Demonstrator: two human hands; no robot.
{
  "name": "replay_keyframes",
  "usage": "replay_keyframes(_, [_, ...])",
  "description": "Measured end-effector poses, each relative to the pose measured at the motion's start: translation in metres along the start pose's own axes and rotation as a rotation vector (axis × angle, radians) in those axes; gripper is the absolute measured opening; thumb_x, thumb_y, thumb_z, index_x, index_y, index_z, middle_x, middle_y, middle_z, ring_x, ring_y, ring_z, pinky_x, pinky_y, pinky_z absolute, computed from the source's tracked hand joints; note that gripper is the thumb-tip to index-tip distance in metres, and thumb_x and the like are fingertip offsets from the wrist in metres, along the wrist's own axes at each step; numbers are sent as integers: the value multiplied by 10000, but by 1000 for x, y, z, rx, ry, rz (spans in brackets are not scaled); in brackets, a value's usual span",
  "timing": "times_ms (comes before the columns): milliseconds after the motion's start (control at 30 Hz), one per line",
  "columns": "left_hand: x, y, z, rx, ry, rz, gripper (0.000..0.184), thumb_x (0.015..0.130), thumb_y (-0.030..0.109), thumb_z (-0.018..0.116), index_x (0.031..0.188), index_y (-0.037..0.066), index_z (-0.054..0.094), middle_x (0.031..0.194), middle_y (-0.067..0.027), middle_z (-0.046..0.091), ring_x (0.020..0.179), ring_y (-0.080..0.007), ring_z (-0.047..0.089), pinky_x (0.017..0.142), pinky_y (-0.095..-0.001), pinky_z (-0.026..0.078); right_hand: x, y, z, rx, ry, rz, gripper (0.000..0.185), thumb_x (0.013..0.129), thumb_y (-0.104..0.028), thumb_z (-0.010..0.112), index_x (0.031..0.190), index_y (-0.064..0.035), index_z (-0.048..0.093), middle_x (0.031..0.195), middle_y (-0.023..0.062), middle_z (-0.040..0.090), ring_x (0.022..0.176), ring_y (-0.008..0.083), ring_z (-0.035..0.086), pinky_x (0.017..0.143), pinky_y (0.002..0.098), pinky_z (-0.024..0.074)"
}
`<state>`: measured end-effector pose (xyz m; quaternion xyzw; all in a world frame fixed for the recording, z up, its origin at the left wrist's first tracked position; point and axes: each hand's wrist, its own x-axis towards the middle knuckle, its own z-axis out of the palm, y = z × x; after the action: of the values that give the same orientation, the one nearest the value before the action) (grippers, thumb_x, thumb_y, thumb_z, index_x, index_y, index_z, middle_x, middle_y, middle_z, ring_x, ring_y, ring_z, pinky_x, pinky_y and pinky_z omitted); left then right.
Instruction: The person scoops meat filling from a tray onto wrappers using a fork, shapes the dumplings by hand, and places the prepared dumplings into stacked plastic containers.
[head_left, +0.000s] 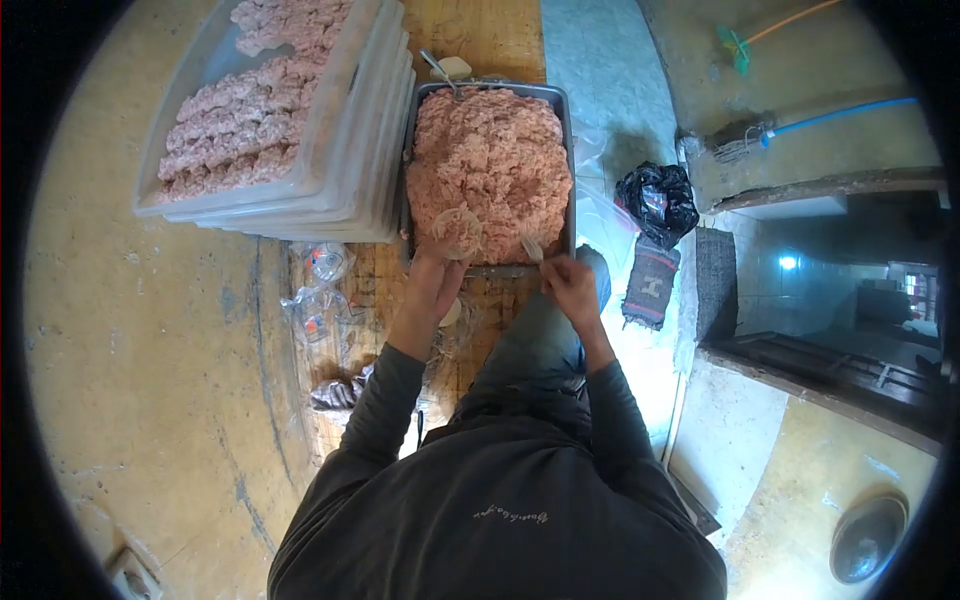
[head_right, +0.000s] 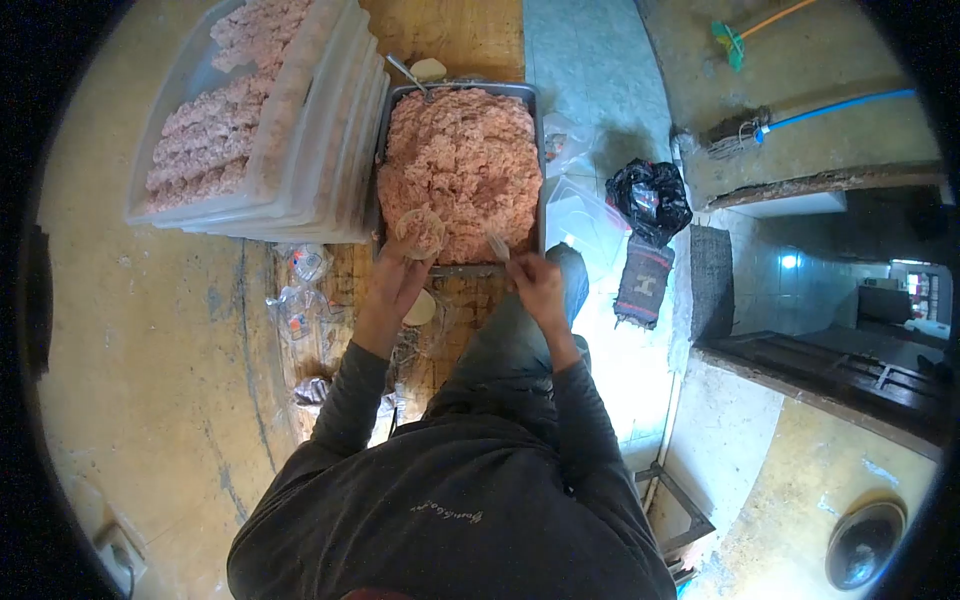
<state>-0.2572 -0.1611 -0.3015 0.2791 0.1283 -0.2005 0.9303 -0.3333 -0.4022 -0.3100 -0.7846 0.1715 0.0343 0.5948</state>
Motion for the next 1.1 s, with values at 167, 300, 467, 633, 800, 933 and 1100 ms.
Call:
replay_keyframes(167, [-10,-1,12,18,56,45,379,1079,214,534,1378,-18,528,1367,-136,608,1251,-243,606,1123,-419,480,-44,-45,-9,-211,67,-7,127,937,-70,710,992,42,736,771,137,726,633,199,675,617,341,529])
replay_keyframes(300, [-19,6,40,-31,-17,-38,404,1089,228,512,1412,-15,501,1390,-133,602,1281,-241,588,1118,-394,485,-56,-102,13,-101,-47,-274,167,974,-117,717,1029,36,751,725,39,700,610,60,546,540,247,426])
replay_keyframes(467, [-30,14,49,32,16,-102,365,1074,248,542,1363,25,559,1250,-73,675,1111,-196,679,959,-370,568,-36,-103,27,-146,-51,-343,167,958,-111,732,996,50,747,728,69,705,607,86,555,550,276,441])
replay_keyframes(633, [-32,20,26,99,42,-65,315,1056,220,572,1301,25,608,1183,-64,703,1036,-186,704,912,-361,585,-19,-118,25,-187,-105,-309,138,918,-92,738,916,46,736,735,208,676,607,271,657,593,364,491])
replay_keyframes(800, [-31,30,20,79,16,-101,341,1053,204,567,1319,-8,594,1220,-96,699,1080,-200,698,942,-363,574,-14,-138,6,-394,-307,-389,174,915,-122,732,862,44,734,716,218,666,613,320,662,587,385,490])
replay_keyframes(933, [-40,35,42,62,-105,-99,375,1061,194,515,1346,-46,559,1278,-150,677,1197,-232,661,1037,-357,533,-15,-142,14,-222,-220,-320,174,911,-123,732,846,39,734,717,220,672,630,330,677,592,389,493])
replay_keyframes(1100, [-38,25,25,118,-54,-116,414,1067,210,487,1396,-39,513,1358,-176,634,1245,-253,636,1094,-380,497,1,-142,11,-336,-283,-356,164,917,-113,717,843,32,733,724,219,680,637,351,676,587,394,493])
